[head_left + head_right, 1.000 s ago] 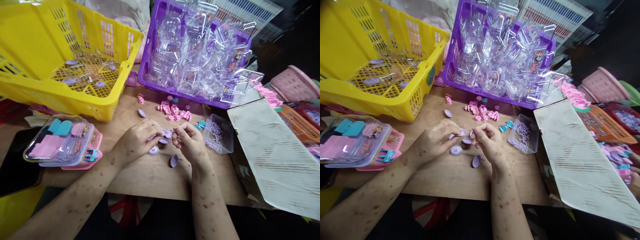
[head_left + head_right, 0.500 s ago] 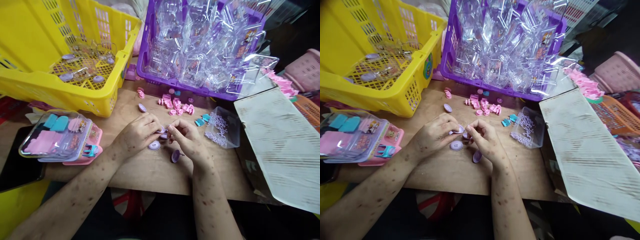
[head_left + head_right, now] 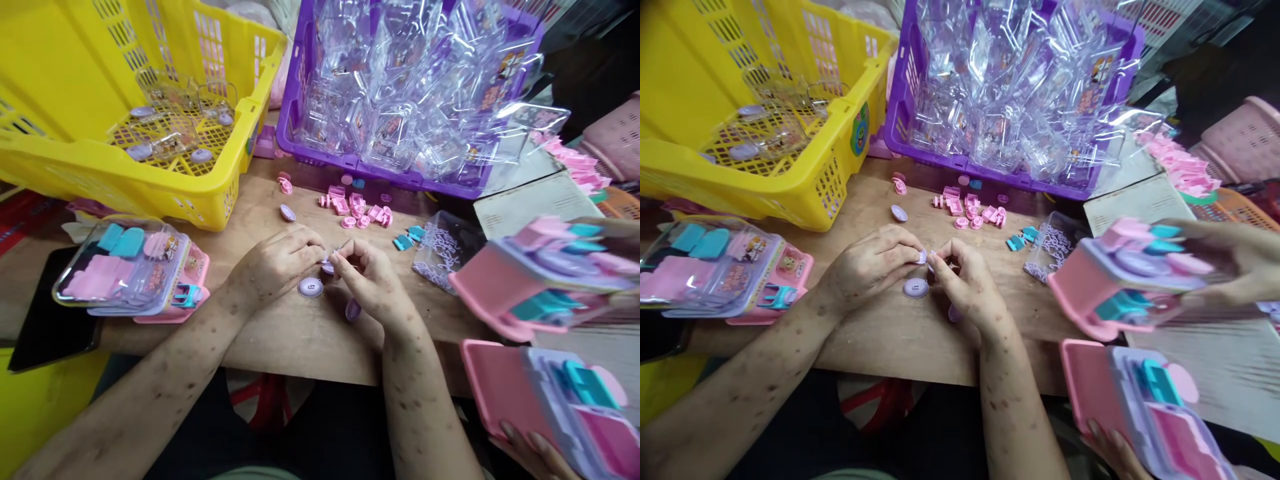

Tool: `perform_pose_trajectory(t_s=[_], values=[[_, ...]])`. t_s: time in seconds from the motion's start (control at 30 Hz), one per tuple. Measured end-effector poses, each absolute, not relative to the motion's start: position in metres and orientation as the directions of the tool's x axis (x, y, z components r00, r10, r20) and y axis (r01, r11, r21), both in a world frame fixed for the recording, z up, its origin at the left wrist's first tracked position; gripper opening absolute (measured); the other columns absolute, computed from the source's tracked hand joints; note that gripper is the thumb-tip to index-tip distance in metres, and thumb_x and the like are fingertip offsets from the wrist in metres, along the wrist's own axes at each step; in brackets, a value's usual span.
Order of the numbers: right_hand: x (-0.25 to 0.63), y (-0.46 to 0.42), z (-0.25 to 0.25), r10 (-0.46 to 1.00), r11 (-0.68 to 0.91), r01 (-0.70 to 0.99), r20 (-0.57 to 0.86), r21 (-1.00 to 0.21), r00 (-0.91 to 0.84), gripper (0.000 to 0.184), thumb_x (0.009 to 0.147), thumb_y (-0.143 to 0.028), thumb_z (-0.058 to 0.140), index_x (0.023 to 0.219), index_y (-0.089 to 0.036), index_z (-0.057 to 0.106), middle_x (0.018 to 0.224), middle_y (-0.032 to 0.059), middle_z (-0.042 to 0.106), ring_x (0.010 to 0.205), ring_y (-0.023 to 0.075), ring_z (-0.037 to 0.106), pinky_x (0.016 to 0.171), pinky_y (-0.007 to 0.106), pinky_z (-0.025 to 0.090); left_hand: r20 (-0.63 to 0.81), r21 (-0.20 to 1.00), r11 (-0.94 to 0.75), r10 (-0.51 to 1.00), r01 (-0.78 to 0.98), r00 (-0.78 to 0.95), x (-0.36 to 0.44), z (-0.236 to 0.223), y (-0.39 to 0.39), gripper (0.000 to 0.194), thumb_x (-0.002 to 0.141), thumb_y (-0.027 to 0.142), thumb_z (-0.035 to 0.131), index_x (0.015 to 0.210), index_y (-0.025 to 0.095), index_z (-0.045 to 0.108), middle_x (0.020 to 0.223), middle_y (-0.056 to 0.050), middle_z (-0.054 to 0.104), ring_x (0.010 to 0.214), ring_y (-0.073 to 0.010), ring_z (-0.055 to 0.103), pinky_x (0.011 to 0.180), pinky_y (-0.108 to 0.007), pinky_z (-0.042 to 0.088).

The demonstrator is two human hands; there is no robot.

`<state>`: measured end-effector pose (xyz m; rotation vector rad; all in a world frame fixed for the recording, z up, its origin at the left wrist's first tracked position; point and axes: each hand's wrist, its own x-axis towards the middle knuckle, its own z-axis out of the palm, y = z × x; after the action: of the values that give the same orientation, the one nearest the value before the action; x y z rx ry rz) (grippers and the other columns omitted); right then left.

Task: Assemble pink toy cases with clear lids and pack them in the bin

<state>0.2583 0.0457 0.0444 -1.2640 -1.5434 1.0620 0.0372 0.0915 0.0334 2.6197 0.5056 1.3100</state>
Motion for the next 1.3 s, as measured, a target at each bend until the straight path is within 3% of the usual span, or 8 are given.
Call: perform_pose_trajectory(t_s=[0.17,0.33,0.53,0.7,0.8,0.93,1.13,1.3], values=[[0.254,0.048,0.04,0.994,0.105,0.28,0.09,-0.954,-0.068,0.043,0.099,-0.062,0.078,0.09,-0.022,0.065,0.081,0.0027,0.074,0.068,0.0187,0.069,0.06,0.03,0.056,0.674,0.401,-0.876,0.481,0.269,0.562,0.045,0.028,0.097,0.011,0.11,0.015,0.063,0.119,0.021,0.063,0.127,-0.008,0.068,0.119,-0.0223,0.069,0.104,-0.038,0.061],[0.255,0.028,0.045,0.955,0.169,0.527,0.271,-0.833,0.122,0.022,0.103,-0.043,0.071,0.093,-0.024,0.071,0.087,0.0024,0.076,0.074,0.0191,0.069,0.064,0.03,0.054,0.509,0.512,-0.786,0.602,0.346,0.615,0.047,0.024,0.099,0.064,0.095,0.028,0.084,0.149,0.021,0.05,0.15,-0.016,0.057,0.142,-0.0352,0.055,0.122,-0.056,0.051],[0.25,-0.014,0.031,0.897,0.137,0.692,0.385,-0.709,0.217,0.016,0.105,-0.035,0.067,0.094,-0.025,0.073,0.102,0.0069,0.075,0.098,0.026,0.072,0.088,0.038,0.058,0.168,0.472,-0.68,0.694,0.561,0.7,0.04,0.021,0.094,0.026,0.108,0.035,0.064,0.131,0.026,0.072,0.139,-0.009,0.071,0.127,-0.0374,0.058,0.11,-0.065,0.048],[0.25,-0.029,0.017,0.881,0.153,0.711,0.42,-0.687,0.216,0.015,0.105,-0.034,0.067,0.093,-0.026,0.072,0.098,0.0073,0.073,0.095,0.0278,0.071,0.088,0.042,0.057,0.17,0.48,-0.686,0.684,0.547,0.709,0.039,0.023,0.09,0.018,0.108,0.036,0.066,0.116,0.025,0.077,0.138,-0.009,0.071,0.132,-0.0352,0.058,0.114,-0.062,0.042],[0.251,-0.032,0.015,0.879,0.161,0.71,0.427,-0.686,0.212,0.015,0.104,-0.033,0.067,0.091,-0.026,0.07,0.096,0.007,0.073,0.092,0.0279,0.071,0.086,0.042,0.057,0.205,0.519,-0.692,0.67,0.501,0.713,0.035,0.024,0.088,0.029,0.103,0.047,0.075,0.123,0.026,0.075,0.141,-0.009,0.07,0.136,-0.0345,0.058,0.118,-0.06,0.04],[0.247,-0.029,0.01,0.868,0.157,0.706,0.437,-0.69,0.234,0.013,0.102,-0.032,0.065,0.09,-0.026,0.067,0.094,0.0072,0.073,0.09,0.0282,0.071,0.084,0.044,0.058,0.207,0.522,-0.71,0.643,0.473,0.737,0.033,0.023,0.085,0.031,0.096,0.039,0.085,0.123,0.029,0.075,0.141,-0.006,0.071,0.138,-0.033,0.057,0.121,-0.059,0.035],[0.241,-0.005,0.004,0.861,0.187,0.662,0.446,-0.726,0.246,0.016,0.098,-0.035,0.066,0.085,-0.027,0.066,0.112,0.0126,0.076,0.111,0.0318,0.073,0.101,0.048,0.06,0.206,0.52,-0.706,0.65,0.481,0.732,0.032,0.019,0.089,0.019,0.096,0.026,0.077,0.114,0.027,0.075,0.126,-0.003,0.076,0.128,-0.0304,0.064,0.116,-0.056,0.04],[0.256,0.019,0.005,0.86,0.139,0.588,0.391,-0.797,0.327,0.025,0.099,-0.047,0.066,0.091,-0.024,0.069,0.112,0.0141,0.079,0.105,0.0307,0.075,0.1,0.049,0.061,0.233,0.515,-0.692,0.681,0.506,0.694,0.031,0.019,0.092,0.013,0.097,0.018,0.065,0.108,0.023,0.071,0.121,-0.008,0.076,0.124,-0.0316,0.065,0.115,-0.056,0.044]])
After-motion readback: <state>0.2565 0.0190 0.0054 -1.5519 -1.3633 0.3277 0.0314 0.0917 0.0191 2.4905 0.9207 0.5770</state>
